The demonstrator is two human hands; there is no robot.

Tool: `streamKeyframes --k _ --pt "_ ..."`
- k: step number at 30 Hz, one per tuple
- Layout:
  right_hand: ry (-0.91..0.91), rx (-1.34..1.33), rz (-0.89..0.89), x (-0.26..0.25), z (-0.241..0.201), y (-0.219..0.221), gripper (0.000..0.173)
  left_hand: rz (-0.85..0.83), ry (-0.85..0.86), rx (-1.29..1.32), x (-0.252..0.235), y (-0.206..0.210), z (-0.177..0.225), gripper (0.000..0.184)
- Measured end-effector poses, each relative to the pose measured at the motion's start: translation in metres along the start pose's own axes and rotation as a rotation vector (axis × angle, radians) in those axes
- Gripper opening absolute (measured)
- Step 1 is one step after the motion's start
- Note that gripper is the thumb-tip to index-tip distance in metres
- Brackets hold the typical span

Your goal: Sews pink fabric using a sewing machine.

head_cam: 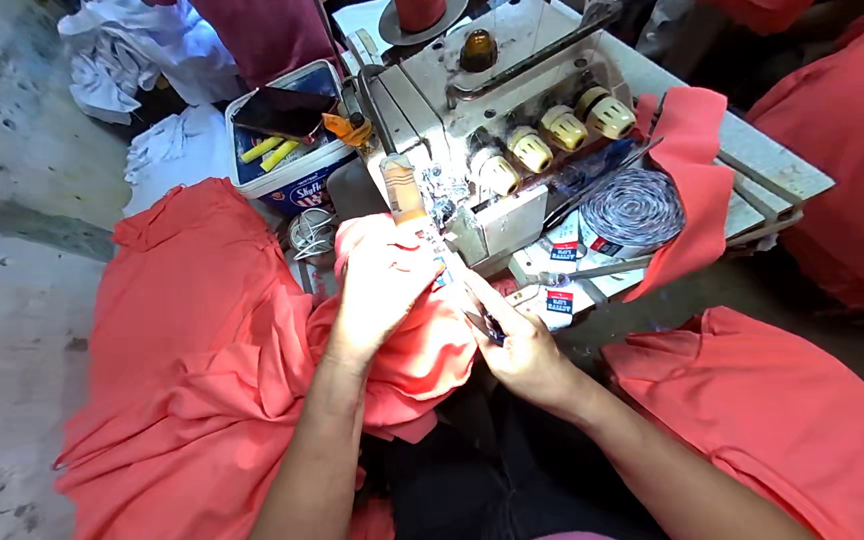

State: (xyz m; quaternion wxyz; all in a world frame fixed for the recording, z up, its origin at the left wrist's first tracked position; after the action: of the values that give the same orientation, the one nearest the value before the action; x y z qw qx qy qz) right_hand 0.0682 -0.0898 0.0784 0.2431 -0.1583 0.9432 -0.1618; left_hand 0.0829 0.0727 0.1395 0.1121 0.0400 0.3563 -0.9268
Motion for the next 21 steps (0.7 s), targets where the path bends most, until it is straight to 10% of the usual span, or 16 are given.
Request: streamKeyframes --k 21 --pt "0.064 0.022 -0.105 -0.004 0.001 0.004 0.047 0.047 0.162 -0.199 0.005 0.005 0.014 0.012"
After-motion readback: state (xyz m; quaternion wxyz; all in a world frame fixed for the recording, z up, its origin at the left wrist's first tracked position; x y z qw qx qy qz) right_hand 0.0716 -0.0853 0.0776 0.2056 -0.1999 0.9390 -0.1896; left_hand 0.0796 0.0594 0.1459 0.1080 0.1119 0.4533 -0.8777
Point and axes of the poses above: each hand's wrist, its own x-axis away from the middle knuckle, its own y-axis out of the palm, z = x × y, the point moved 8 cm from there along -x, towards the middle knuckle, and after that the axes turned 2 degrees about -x, right-handed, at the moved point
